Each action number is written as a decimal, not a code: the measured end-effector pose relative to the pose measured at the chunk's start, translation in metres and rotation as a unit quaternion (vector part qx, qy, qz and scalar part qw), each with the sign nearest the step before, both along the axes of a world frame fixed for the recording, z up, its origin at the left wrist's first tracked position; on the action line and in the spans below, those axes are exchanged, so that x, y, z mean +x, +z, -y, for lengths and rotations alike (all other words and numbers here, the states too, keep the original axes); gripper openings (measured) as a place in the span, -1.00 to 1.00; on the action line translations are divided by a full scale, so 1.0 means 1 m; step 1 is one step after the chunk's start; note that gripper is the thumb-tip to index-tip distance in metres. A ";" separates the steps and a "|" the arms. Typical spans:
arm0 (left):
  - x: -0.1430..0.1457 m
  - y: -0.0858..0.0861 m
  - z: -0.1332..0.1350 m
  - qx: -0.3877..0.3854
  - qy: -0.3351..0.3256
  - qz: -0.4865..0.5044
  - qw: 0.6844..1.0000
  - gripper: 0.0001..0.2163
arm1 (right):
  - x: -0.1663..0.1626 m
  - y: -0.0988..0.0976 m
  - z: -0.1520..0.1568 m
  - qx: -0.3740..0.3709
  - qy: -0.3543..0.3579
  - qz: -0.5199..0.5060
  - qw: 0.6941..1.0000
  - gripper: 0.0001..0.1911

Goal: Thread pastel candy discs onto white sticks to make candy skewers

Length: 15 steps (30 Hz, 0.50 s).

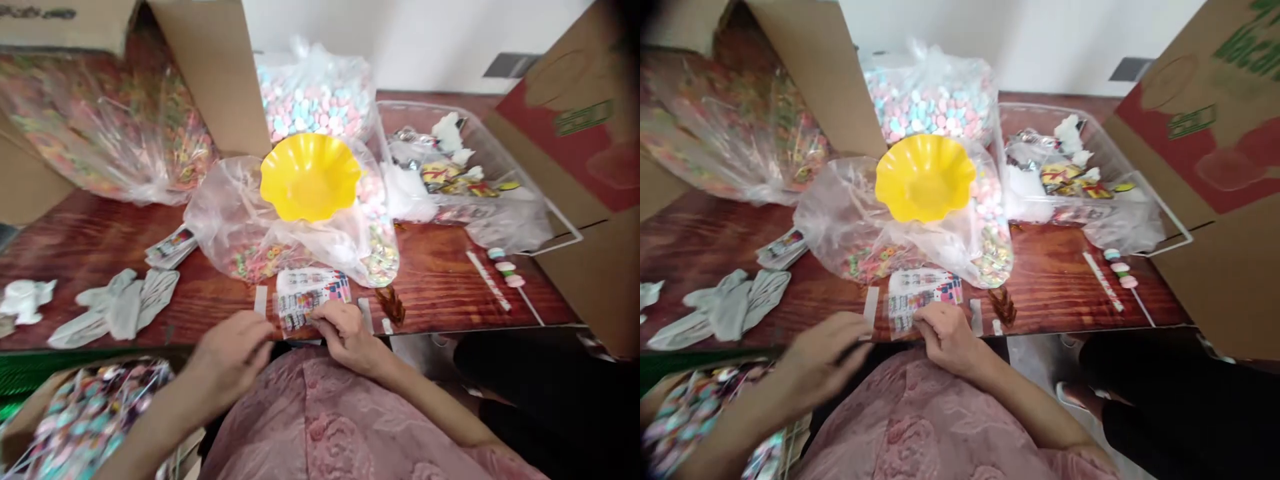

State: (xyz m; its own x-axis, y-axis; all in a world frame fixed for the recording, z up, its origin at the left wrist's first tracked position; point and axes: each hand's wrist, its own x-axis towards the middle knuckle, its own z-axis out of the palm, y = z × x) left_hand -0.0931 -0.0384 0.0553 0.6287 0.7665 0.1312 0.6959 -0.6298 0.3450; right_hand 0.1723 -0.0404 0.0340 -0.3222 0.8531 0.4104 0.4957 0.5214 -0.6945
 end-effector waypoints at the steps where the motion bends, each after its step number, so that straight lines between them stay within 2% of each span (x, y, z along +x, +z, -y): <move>1: 0.037 0.004 -0.010 0.004 -0.059 -0.020 0.998 -0.81 | 0.005 -0.001 0.001 0.025 -0.034 0.008 0.999 -0.80; 3: 0.094 0.004 -0.023 0.017 -0.114 -0.106 0.988 -0.75 | 0.023 -0.005 0.005 0.078 -0.105 0.018 0.991 -0.78; 4: 0.113 0.001 -0.027 0.020 -0.126 -0.145 0.981 -0.71 | 0.035 -0.007 0.009 0.098 -0.139 0.021 0.985 -0.77; 6: 0.130 -0.011 -0.033 0.030 -0.133 -0.199 0.970 -0.61 | 0.060 -0.011 0.019 0.125 -0.203 0.029 0.971 -0.77; 9: 0.126 -0.030 -0.041 0.075 -0.132 -0.206 0.967 -0.57 | 0.091 -0.020 0.033 0.131 -0.277 0.056 0.950 -0.77; 11: 0.118 -0.039 -0.047 0.119 -0.122 -0.183 0.968 -0.58 | 0.109 -0.024 0.037 0.122 -0.302 0.073 0.943 -0.80; 14: 0.110 -0.045 -0.051 0.160 -0.098 -0.139 0.972 -0.58 | 0.149 -0.017 0.036 0.119 -0.338 0.080 0.930 -0.86; 15: 0.109 -0.045 -0.051 0.158 -0.090 -0.129 0.975 -0.59 | 0.169 -0.011 0.033 0.130 -0.368 0.075 0.918 -0.87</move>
